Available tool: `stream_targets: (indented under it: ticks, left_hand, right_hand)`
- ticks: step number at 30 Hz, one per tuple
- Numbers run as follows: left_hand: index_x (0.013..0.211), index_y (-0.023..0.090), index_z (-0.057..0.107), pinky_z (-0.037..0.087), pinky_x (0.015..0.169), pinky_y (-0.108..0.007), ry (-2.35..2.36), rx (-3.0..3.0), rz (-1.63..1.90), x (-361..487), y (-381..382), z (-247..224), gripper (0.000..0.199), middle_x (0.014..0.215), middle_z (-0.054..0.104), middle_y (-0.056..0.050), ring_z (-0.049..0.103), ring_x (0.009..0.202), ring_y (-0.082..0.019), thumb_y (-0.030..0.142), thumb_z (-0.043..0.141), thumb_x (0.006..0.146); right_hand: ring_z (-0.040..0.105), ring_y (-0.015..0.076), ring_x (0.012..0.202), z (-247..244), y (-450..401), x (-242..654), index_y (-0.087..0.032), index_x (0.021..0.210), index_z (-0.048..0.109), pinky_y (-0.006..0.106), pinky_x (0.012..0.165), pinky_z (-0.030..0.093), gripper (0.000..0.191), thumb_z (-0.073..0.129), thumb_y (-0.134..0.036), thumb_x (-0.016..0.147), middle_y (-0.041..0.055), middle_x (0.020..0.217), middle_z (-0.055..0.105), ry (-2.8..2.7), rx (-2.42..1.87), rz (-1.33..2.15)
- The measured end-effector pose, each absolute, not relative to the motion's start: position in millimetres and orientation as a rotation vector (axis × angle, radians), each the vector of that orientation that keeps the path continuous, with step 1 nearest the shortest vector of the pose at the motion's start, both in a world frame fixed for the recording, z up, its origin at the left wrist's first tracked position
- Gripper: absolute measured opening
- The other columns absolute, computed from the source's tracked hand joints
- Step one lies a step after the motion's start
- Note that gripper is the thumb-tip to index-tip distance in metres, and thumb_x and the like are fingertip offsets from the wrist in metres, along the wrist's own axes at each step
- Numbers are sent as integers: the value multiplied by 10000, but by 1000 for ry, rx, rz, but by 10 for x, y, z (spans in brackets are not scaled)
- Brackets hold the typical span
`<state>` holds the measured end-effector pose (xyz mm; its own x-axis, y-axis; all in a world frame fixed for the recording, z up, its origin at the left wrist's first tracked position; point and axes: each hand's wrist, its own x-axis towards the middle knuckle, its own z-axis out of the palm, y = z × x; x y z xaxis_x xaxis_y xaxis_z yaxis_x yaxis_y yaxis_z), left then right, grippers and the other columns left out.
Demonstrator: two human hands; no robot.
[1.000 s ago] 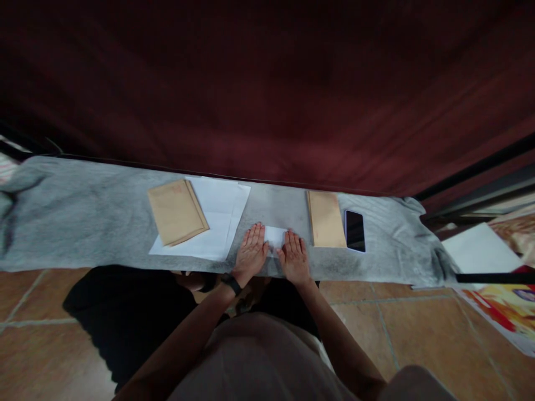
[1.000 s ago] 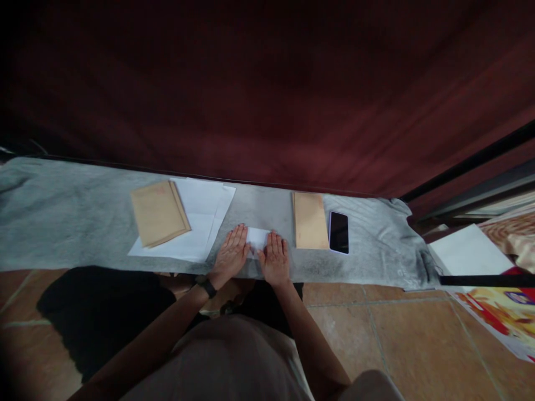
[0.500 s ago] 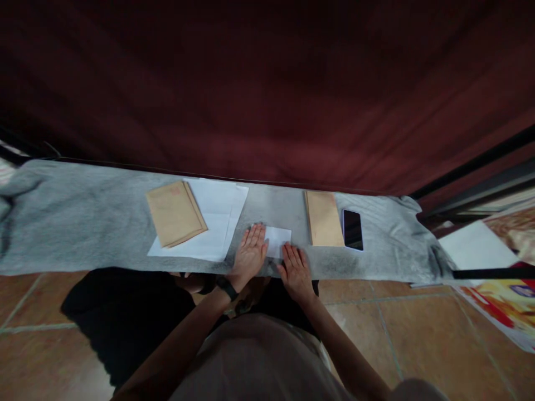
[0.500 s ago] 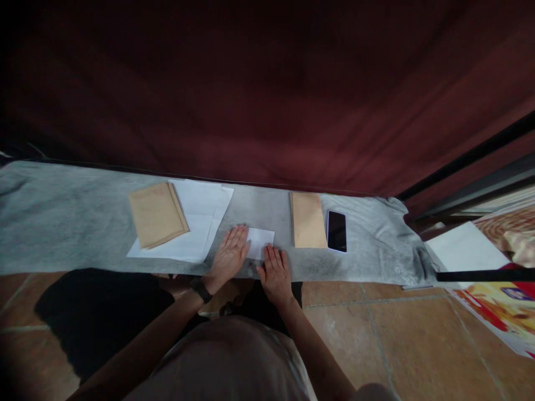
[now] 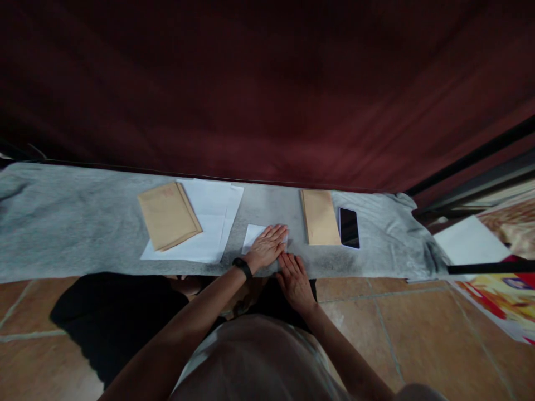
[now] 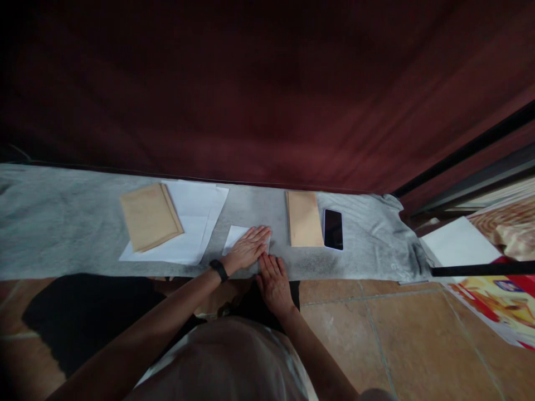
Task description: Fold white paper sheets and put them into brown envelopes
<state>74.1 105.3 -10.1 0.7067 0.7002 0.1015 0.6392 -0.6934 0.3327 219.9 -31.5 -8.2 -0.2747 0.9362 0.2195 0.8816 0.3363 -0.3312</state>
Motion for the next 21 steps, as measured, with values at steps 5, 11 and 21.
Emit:
stream_targets:
  ticks: [5, 11, 21]
  left_hand:
    - [1552, 197, 384, 185, 1267, -441, 1044, 2681, 331, 723, 1050, -120, 541, 1625, 370, -49, 270, 1532, -185, 378, 256, 1059]
    - [1536, 268, 416, 175, 1270, -450, 978, 2711, 308, 523, 763, -69, 503, 1614, 395, 1, 271, 1532, -188, 394, 299, 1063]
    - [1565, 249, 356, 191, 1269, -392, 1022, 2725, 316, 196, 328, 6, 527, 1630, 366, -7, 271, 1530, -164, 412, 331, 1064]
  right_hand:
    - [407, 271, 1465, -70, -355, 2190, -178, 1568, 352, 542, 1231, 295, 537, 427, -275, 1045, 109, 1553, 481, -2213, -1629, 221]
    - [438, 261, 1446, -88, -384, 2205, -169, 1523, 434, 545, 1222, 314, 483, 397, -259, 1051, 128, 1505, 536, -2175, -1645, 226]
    - [531, 240, 1351, -57, -281, 2307, -194, 1428, 544, 524, 1202, 320, 416, 354, -259, 1063, 106, 1418, 617, -2111, -1569, 327]
